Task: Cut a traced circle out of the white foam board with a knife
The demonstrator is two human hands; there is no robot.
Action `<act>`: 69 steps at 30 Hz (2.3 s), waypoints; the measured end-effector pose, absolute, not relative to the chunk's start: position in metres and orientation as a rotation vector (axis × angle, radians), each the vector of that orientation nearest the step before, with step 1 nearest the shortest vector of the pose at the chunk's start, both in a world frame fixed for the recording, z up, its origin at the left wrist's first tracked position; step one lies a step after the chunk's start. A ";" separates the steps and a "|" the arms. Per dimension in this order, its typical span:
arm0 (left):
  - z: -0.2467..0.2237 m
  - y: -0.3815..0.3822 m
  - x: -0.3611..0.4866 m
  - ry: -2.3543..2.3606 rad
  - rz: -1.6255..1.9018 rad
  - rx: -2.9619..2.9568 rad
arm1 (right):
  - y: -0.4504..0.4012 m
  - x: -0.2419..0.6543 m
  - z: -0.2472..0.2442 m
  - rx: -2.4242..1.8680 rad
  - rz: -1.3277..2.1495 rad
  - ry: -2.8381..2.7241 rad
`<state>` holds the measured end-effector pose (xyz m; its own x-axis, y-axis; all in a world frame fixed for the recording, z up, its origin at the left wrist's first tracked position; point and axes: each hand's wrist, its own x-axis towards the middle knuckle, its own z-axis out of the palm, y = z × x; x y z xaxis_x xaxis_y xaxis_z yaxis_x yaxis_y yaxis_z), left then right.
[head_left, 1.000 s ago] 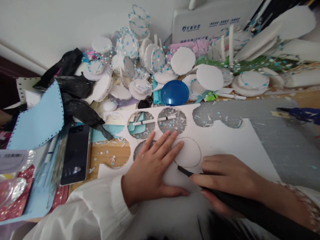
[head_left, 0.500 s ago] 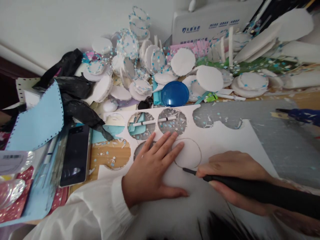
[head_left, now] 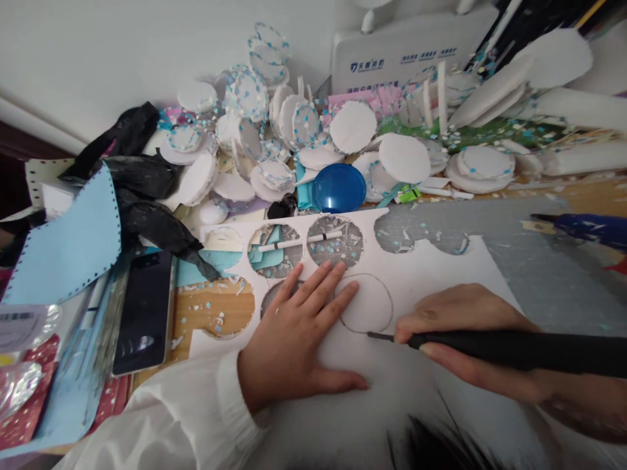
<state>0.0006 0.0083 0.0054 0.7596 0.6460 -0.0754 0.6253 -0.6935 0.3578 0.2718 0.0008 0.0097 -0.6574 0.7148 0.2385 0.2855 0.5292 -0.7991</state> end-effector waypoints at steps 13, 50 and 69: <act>0.005 0.008 0.001 0.965 0.093 2.604 | 0.015 0.286 0.018 -1.138 1.318 -1.624; 0.000 -0.001 0.014 0.958 0.100 2.630 | 0.003 0.268 0.014 -1.265 1.348 -1.942; 0.000 -0.001 0.015 0.950 0.102 2.657 | -0.009 0.259 0.012 -1.070 1.018 -2.100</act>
<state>0.0154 -0.0011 0.0004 0.7769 0.6285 -0.0387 0.6058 -0.7293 0.3180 0.2586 -0.0090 0.0122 -0.5203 0.8424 0.1404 0.4116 0.3913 -0.8231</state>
